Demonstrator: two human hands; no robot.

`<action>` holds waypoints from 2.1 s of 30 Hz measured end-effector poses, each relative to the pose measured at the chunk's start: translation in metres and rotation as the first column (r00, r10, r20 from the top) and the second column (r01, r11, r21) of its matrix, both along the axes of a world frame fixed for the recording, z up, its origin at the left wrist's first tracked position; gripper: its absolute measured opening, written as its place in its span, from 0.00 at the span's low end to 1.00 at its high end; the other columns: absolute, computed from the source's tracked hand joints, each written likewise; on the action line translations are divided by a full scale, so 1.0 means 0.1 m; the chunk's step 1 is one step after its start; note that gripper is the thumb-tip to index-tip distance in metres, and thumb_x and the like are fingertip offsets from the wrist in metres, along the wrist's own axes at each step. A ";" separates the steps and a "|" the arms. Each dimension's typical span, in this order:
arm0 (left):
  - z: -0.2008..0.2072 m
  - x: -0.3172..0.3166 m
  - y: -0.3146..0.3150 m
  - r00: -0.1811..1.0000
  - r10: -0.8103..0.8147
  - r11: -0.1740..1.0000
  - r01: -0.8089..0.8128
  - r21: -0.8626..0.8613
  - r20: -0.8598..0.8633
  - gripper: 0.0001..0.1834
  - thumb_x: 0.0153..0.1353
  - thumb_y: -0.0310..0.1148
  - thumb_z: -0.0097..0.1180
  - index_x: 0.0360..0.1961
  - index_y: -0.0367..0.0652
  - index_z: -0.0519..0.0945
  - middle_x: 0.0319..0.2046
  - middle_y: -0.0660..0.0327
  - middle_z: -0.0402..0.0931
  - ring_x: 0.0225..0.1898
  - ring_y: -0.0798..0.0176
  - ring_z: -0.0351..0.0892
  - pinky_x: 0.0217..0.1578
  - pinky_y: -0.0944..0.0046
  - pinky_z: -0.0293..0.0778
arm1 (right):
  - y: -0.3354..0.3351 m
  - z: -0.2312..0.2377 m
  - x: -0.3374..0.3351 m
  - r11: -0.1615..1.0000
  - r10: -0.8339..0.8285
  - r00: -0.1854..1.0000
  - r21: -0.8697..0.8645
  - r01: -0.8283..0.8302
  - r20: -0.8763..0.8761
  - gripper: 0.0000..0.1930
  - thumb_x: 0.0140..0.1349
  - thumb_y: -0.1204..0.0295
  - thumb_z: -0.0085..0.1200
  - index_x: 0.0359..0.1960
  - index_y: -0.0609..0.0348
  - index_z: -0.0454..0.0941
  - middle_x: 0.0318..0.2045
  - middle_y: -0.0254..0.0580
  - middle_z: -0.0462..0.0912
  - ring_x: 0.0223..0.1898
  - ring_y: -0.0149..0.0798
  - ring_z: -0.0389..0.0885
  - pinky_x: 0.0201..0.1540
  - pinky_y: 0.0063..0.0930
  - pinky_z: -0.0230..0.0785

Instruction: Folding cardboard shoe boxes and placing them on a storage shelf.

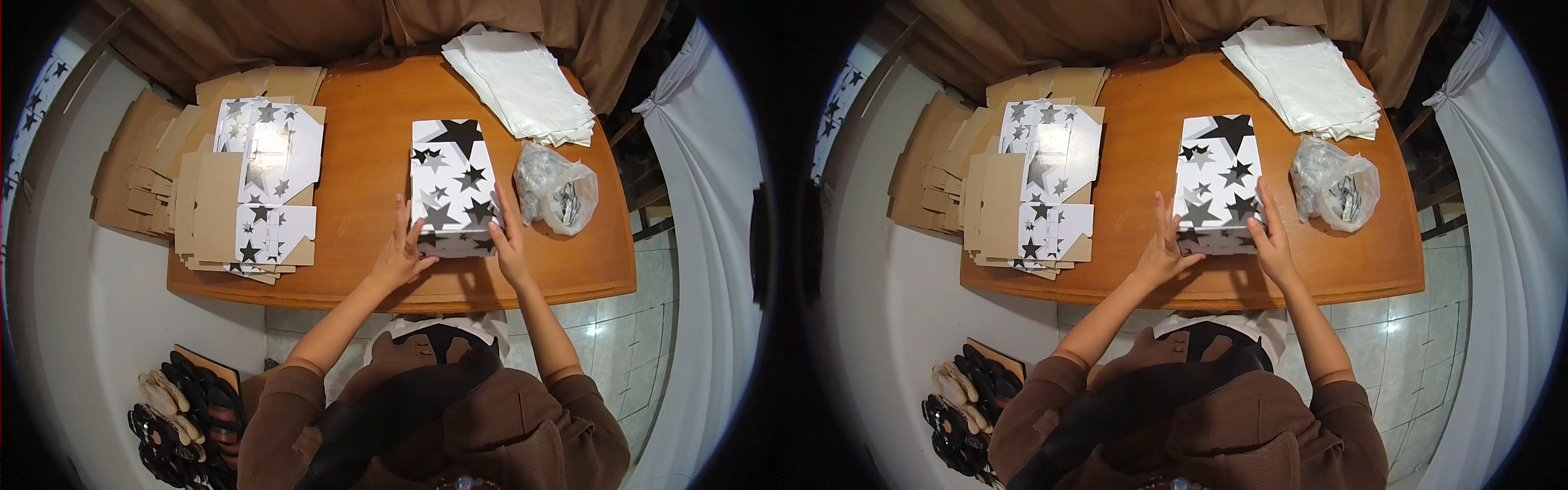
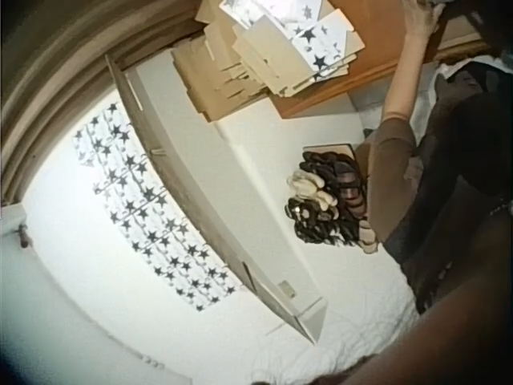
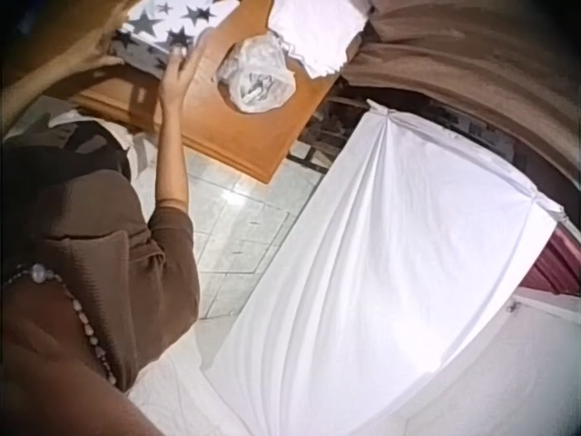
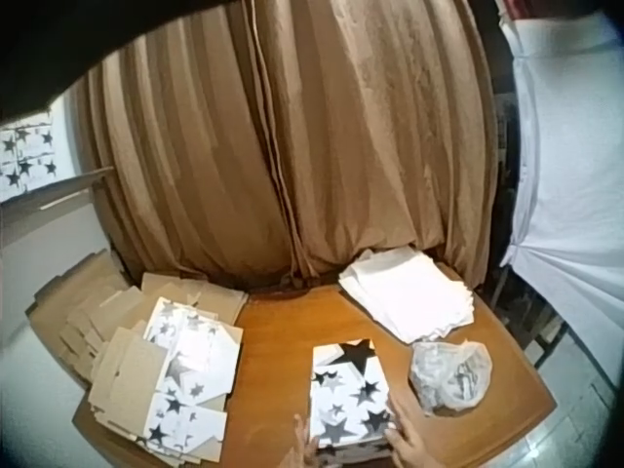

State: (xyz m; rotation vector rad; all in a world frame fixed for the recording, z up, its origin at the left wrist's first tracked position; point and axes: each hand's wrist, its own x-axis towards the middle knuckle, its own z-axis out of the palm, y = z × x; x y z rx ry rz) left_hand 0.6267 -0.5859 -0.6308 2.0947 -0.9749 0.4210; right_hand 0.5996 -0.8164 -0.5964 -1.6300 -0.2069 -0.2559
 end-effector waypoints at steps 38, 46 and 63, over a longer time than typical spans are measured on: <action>0.46 -2.47 -0.69 0.600 0.692 0.515 -0.800 0.308 0.401 0.49 0.35 0.29 0.62 0.64 0.43 0.56 0.55 0.52 0.57 0.61 0.48 0.54 0.59 0.52 0.57 | -0.29 0.37 -1.05 0.412 0.673 0.537 -0.860 0.300 0.509 0.45 0.33 0.59 0.68 0.60 0.51 0.62 0.55 0.52 0.63 0.60 0.50 0.59 0.60 0.73 0.33; 0.83 -4.01 -0.07 0.217 0.850 0.015 -0.921 0.389 0.480 0.53 0.35 0.32 0.65 0.66 0.42 0.52 0.57 0.54 0.57 0.62 0.51 0.54 0.62 0.55 0.53 | 0.98 0.74 -1.99 0.537 0.798 0.288 -0.842 0.058 0.529 0.46 0.27 0.60 0.70 0.56 0.48 0.65 0.51 0.46 0.67 0.57 0.47 0.64 0.60 0.76 0.32; 2.60 -7.60 1.55 -0.241 0.611 -0.553 -0.811 0.189 0.754 0.47 0.36 0.30 0.60 0.63 0.41 0.58 0.57 0.53 0.59 0.61 0.52 0.57 0.57 0.54 0.57 | 3.60 2.35 -5.19 0.744 0.613 -0.125 -0.624 -0.239 0.780 0.45 0.31 0.66 0.66 0.59 0.50 0.62 0.55 0.48 0.64 0.60 0.45 0.61 0.61 0.62 0.41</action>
